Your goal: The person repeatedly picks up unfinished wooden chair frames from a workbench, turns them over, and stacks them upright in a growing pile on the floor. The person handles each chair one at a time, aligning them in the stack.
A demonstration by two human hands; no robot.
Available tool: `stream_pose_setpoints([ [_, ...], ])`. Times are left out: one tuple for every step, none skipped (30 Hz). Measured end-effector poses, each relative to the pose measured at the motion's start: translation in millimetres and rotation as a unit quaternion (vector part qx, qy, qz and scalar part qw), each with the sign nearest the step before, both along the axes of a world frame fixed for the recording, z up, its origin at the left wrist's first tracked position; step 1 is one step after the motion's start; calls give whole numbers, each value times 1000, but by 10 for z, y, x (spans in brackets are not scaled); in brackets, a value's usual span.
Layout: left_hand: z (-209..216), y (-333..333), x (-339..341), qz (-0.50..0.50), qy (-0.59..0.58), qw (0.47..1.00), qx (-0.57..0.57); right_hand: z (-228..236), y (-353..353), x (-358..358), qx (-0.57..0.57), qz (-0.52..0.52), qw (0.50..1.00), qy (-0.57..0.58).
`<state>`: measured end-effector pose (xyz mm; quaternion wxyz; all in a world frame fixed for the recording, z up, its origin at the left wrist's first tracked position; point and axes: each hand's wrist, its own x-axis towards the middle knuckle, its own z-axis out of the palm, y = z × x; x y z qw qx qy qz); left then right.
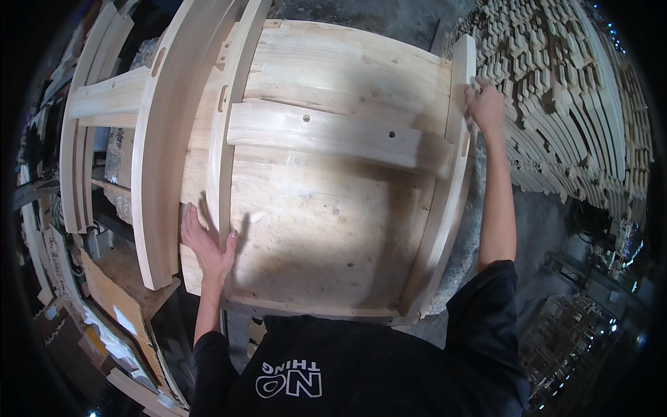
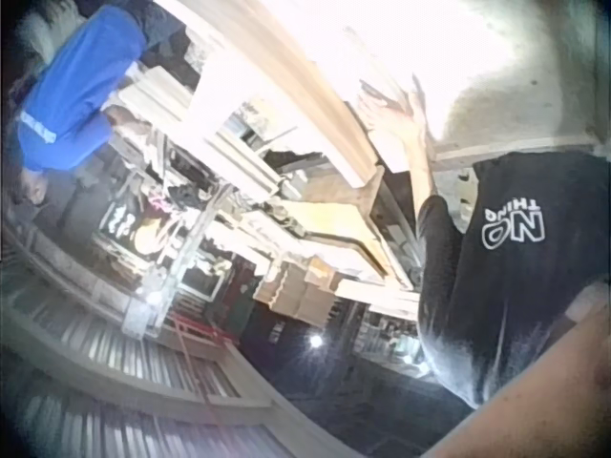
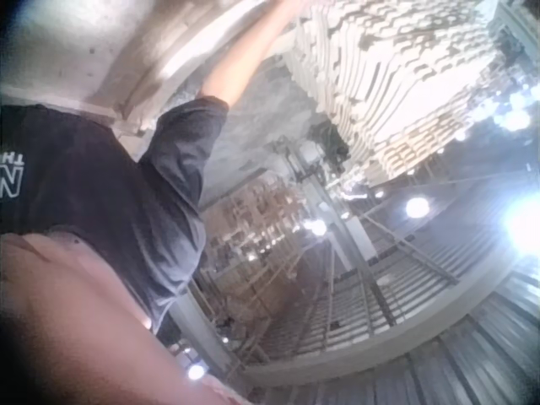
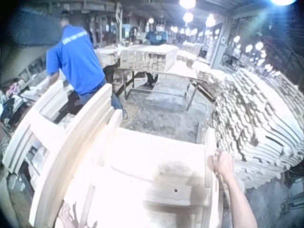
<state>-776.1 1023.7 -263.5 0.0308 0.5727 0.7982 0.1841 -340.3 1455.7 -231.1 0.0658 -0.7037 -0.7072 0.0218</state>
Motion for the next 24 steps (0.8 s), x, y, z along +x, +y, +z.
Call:
stream_pose_setpoints([
  [66,25,11,-10,5,1000,10,-6,-16,-6,1,18,1000,-17],
  [105,52,13,-20,10,1000,21,-16,-30,-16,3,36,999,-33],
  [85,80,-4,-22,26,999,8,-26,-35,-31,4,54,997,-50],
  [62,100,-2,-22,41,999,-5,-38,-39,-29,-1,63,997,-49],
  [48,109,2,-22,57,998,-19,-53,-44,-29,-5,72,996,-48],
  [43,103,11,-10,48,999,-15,-71,-50,-32,-10,81,996,-47],
  [30,147,5,0,40,999,-5,-113,-26,-11,64,99,991,-61],
  [27,187,1,8,32,999,4,-189,-7,31,136,114,981,-77],
  [16,232,6,10,32,999,1,-234,18,100,207,129,965,-93],
  [22,289,16,19,39,999,-2,-236,48,101,135,98,984,-65],
  [68,324,-2,34,51,998,-5,-240,36,63,60,72,995,-32],
  [11,359,-12,66,49,995,-63,-236,22,32,-17,48,999,0],
  [-81,357,-23,89,-6,993,-77,-238,24,3,-6,49,999,5],
  [-95,403,-21,105,-64,988,-90,-266,-5,37,3,45,999,7],
  [-78,400,-17,107,-97,988,-50,-296,-1,50,13,40,999,9],
  [-27,406,25,103,-131,986,-16,-341,-31,93,7,39,999,17],
  [11,422,39,104,-148,983,-18,-343,-33,128,6,38,999,22],
  [17,396,1,95,-140,985,-14,-363,-49,150,4,38,999,28],
  [-19,367,10,93,-134,987,-8,-339,-76,119,4,40,999,24],
  [-52,343,12,91,-127,988,-3,-308,-76,84,2,34,999,19],
  [-74,319,-17,96,-127,987,-18,-273,-64,49,-1,28,999,15],
  [-56,319,-4,97,-127,987,-15,-305,-119,52,-10,18,1000,7],
  [-52,340,20,97,-127,987,-12,-328,-155,54,9,24,999,26],
  [-36,358,25,98,-126,987,-9,-360,-205,49,10,21,999,39],
])
